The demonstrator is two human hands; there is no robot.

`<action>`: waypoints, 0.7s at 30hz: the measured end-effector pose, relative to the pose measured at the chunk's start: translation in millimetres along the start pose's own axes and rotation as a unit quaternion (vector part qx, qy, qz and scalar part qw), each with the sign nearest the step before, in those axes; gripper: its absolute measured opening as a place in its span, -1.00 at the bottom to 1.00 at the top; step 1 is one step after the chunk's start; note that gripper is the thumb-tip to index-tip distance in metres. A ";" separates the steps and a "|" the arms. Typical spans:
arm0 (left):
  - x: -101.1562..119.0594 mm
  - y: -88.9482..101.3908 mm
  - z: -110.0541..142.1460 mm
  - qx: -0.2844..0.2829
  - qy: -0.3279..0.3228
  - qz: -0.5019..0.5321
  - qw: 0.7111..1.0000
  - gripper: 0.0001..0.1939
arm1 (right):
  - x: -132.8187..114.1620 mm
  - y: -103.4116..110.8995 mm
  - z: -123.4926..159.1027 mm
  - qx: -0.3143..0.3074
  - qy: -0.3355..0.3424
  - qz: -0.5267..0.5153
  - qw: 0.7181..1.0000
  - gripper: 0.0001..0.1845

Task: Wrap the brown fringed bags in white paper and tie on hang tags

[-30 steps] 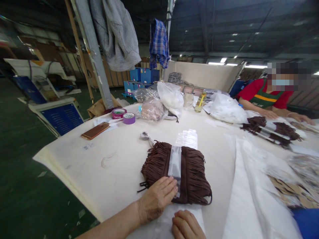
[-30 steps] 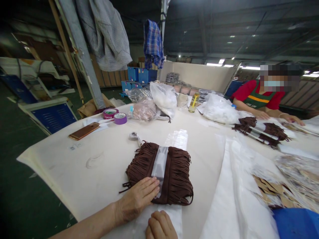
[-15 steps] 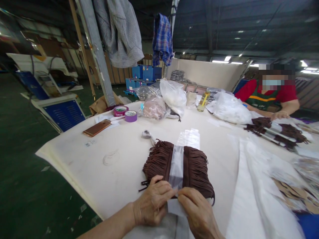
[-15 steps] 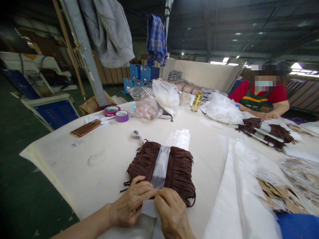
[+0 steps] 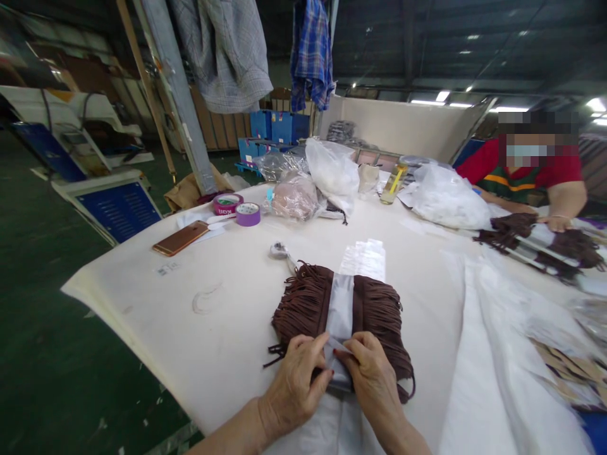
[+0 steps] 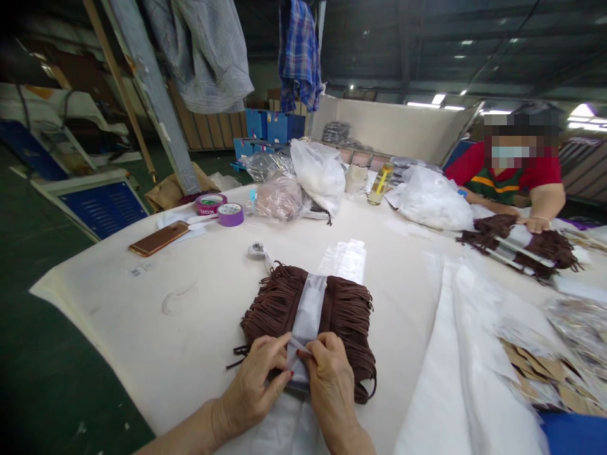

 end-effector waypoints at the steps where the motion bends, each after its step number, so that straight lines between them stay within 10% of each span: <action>1: 1.5 1.1 -0.7 0.001 -0.006 -0.006 1.000 -0.52 | -0.9 0.2 -0.8 -0.002 -0.011 0.005 1.000 -0.84; 21: 16.0 -9.0 -1.3 -0.078 -0.154 -0.222 0.960 -0.72 | -10.9 4.4 -10.1 -0.023 -0.090 0.091 0.992 -0.75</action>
Point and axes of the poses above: each hand's wrist, its own z-axis away from the middle knuckle, its own y-axis out of the back of the hand, x = y × z, the point moved 4 cm from there along -z, towards the middle knuckle, and after that the axes turned 3 degrees about -x, right-handed, at the moved point
